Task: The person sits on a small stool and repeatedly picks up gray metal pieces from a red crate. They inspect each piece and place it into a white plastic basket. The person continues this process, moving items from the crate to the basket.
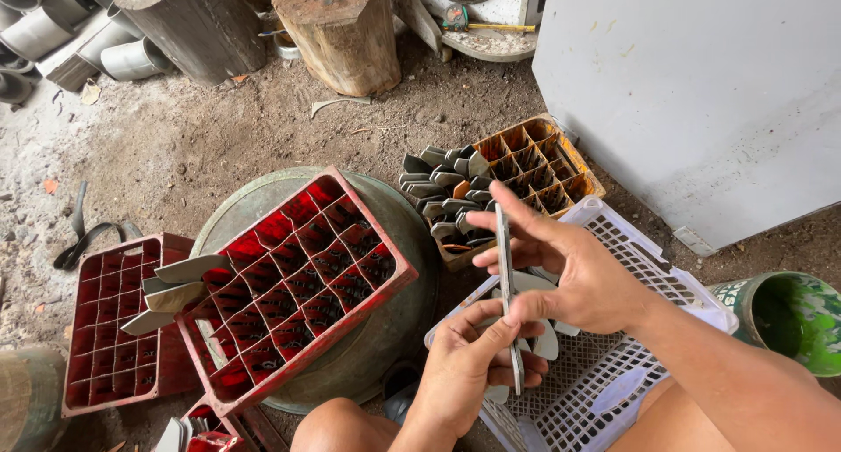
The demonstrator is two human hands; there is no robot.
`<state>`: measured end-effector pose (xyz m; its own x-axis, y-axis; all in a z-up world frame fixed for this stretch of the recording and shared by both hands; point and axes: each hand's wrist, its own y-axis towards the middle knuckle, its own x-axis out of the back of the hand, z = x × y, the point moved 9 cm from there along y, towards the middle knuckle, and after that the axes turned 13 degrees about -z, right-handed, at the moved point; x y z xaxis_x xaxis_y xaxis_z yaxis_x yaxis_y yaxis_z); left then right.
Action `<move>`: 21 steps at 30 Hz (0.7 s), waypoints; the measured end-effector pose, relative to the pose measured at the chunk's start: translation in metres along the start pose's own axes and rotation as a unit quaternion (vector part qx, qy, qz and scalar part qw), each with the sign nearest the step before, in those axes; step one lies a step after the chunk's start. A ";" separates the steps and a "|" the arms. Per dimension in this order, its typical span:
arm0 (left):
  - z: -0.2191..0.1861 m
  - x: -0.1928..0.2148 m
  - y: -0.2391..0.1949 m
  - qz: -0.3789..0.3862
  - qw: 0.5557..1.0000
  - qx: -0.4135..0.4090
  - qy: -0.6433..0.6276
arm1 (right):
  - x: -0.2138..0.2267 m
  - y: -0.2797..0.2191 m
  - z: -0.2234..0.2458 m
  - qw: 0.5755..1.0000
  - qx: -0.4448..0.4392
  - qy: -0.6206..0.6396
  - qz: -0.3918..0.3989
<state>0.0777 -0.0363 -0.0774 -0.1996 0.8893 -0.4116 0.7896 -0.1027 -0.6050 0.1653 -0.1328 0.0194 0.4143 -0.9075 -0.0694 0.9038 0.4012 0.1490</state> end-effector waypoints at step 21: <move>0.026 -0.023 0.003 0.072 0.996 0.039 0.029 | 0.035 0.011 -0.045 0.951 -0.082 0.217 -0.202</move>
<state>0.0697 -0.0689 -0.0877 -0.0508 0.8868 -0.4593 0.7598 -0.2642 -0.5941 0.1949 -0.1549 -0.0254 0.0021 -0.8690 -0.4947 0.9884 0.0769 -0.1309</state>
